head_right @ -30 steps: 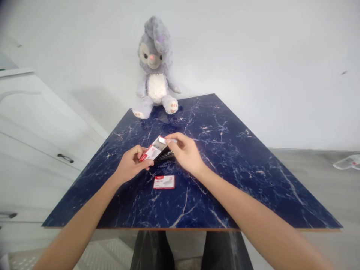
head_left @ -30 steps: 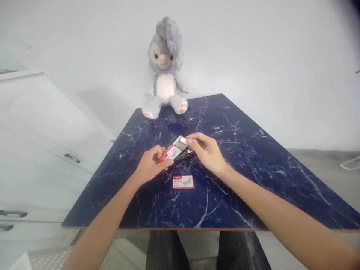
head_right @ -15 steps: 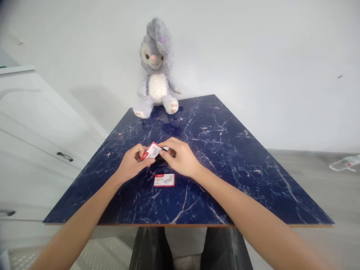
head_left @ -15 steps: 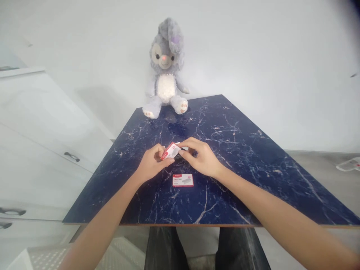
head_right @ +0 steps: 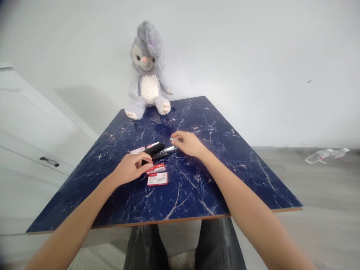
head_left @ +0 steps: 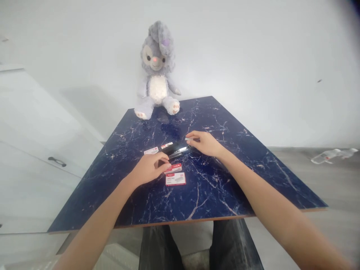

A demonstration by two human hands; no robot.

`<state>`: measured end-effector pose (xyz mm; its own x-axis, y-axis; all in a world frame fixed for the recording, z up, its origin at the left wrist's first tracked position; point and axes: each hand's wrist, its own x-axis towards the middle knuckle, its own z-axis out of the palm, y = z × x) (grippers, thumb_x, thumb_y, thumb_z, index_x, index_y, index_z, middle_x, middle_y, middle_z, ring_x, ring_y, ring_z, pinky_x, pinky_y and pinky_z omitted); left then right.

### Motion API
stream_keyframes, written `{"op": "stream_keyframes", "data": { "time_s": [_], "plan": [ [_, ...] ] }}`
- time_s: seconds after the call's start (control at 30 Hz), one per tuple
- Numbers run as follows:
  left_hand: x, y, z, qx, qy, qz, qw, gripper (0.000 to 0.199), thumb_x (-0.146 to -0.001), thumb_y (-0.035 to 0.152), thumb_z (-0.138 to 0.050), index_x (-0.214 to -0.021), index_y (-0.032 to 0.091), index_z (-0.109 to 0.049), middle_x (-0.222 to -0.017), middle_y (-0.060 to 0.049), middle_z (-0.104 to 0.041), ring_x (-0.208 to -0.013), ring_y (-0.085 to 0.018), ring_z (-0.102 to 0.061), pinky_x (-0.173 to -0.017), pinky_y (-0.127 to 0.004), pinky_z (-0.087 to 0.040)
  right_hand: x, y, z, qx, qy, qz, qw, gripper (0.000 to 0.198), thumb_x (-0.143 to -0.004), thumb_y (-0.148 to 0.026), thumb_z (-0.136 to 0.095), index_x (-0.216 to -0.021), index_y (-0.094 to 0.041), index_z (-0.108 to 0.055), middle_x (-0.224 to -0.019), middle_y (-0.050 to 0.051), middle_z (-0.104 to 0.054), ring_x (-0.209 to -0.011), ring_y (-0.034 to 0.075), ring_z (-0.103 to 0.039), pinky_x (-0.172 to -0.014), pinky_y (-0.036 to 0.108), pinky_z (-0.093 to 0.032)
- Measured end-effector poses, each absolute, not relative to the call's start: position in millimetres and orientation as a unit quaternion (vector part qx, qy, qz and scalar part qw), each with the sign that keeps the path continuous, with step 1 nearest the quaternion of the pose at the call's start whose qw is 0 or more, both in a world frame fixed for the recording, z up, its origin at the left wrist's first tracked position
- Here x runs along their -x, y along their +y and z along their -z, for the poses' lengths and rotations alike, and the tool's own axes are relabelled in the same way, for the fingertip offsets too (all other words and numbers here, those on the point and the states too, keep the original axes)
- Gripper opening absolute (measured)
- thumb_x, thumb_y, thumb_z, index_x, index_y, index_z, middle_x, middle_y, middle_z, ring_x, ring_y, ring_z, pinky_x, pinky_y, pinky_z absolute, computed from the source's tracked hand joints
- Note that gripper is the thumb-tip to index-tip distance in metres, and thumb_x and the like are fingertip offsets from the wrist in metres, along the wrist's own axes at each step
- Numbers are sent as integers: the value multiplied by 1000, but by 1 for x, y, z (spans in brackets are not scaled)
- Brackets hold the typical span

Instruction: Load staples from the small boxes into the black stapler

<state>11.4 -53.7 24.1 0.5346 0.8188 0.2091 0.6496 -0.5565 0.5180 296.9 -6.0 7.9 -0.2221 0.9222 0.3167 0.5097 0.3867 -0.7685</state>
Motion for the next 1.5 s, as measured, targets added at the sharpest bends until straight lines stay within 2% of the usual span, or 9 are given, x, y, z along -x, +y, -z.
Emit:
{"op": "stream_keyframes", "data": {
  "time_s": [0.23,0.43,0.53,0.63,0.83,1.03,1.17,1.3,1.5],
  "plan": [
    [3,-47,-25,-806,472,-340,114,21,-87,38,-63,-102,24,-68,-82,-1,-75,-60,-15,-62,-62,-27,-45,-289,-11,-3,457,-791,-249,323,20,-88,-27,-64,-105,-28,-74,-101,0,-76,-86,18,-68,-87,34,-51],
    [-3,-54,-35,-897,346,-197,194,18,-84,40,-68,-92,26,-76,-88,-4,-74,-59,-14,-57,-60,-29,-44,-288,-10,2,440,-812,-240,299,19,-88,-27,-65,-104,-28,-76,-102,0,-76,-88,19,-68,-84,32,-50],
    [-5,-52,-35,-893,347,-211,193,18,-85,41,-67,-88,27,-79,-90,-5,-74,-66,-16,-61,-65,-31,-47,-288,-8,3,442,-809,-247,298,20,-88,-27,-65,-105,-29,-76,-105,0,-76,-90,19,-69,-86,33,-50],
    [-4,-48,-30,-878,371,-238,185,17,-86,41,-67,-85,29,-80,-85,-4,-74,-72,-19,-64,-70,-32,-48,-289,-7,3,443,-803,-263,299,21,-87,-27,-66,-105,-29,-77,-105,-1,-76,-93,21,-70,-90,36,-51],
    [-2,-46,-22,-882,399,-212,135,19,-87,41,-64,-83,30,-79,-63,0,-66,-57,-16,-57,-60,-29,-41,-288,-8,4,443,-787,-300,307,20,-86,-32,-67,-104,-30,-78,-106,0,-77,-95,22,-71,-92,36,-53],
    [6,-43,-29,-846,464,-252,77,18,-89,39,-61,-94,26,-72,-80,-1,-70,-68,-18,-61,-67,-30,-43,-287,-7,1,542,-702,-283,364,20,-87,-32,-60,-101,-25,-74,-103,2,-76,-90,19,-70,-86,33,-51],
    [13,-37,-30,-848,460,-238,116,35,-79,41,-71,-110,26,-66,-103,-7,-68,-92,-26,-64,-79,-36,-48,-289,-8,-4,630,-674,-197,331,14,-84,-24,-58,-90,-24,-70,-85,1,-76,-76,20,-67,-76,31,-48],
    [18,-33,-27,-851,466,-205,128,41,-78,42,-72,-115,25,-65,-107,-10,-66,-97,-29,-64,-86,-42,-50,-283,-17,-10,640,-684,-142,320,13,-84,-22,-55,-87,-25,-68,-75,1,-74,-69,20,-65,-71,31,-44],
    [18,-30,-29,-837,493,-182,154,48,-76,41,-76,-121,29,-63,-109,-5,-70,-100,-27,-66,-91,-41,-49,-253,-38,-14,586,-698,-246,330,12,-85,-24,-53,-91,-25,-63,-75,-3,-73,-63,16,-63,-67,27,-43]
  ]
}}
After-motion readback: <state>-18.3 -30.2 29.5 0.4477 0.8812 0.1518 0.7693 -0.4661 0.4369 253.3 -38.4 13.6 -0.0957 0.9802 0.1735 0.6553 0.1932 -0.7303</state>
